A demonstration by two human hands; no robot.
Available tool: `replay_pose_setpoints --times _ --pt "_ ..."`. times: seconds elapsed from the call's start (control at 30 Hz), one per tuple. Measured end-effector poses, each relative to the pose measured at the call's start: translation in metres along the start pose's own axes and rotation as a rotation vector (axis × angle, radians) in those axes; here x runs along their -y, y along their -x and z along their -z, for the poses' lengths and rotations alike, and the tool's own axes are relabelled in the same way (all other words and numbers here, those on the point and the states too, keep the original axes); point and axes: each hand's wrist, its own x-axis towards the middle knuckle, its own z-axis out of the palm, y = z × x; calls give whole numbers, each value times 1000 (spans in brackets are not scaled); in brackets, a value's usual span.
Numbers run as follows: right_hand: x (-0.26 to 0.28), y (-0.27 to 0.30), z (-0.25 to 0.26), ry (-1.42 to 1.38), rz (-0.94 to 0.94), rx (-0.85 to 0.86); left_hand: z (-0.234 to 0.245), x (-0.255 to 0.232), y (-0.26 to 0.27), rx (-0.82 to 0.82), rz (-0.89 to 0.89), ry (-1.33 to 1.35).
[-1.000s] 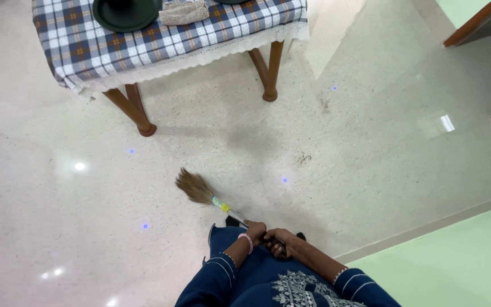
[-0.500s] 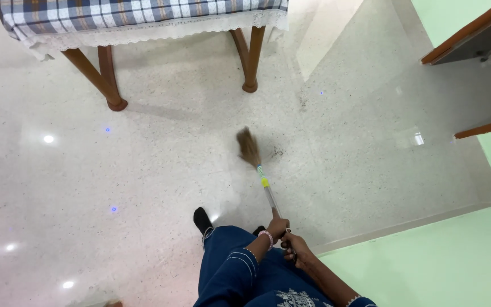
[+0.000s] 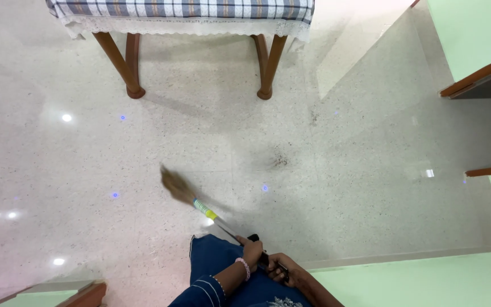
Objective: The person sweeps the floor using a broom, gathering dirt and debris into a pile by moving the broom across the surface in various parts of the room.
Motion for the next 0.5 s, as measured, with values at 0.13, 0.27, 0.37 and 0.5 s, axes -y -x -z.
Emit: replay_pose_setpoints --times 0.13,0.27,0.37,0.5 --pt "-4 -7 7 -182 -114 -11 -8 8 -5 96 297 107" --pt "-16 17 25 -90 24 -151 -33 12 0 234 370 -23" --pt "-14 35 39 -189 32 -127 -59 0 -2 318 262 -222" --pt "-8 45 44 -260 164 -232 -83 -14 -6 481 210 -227"
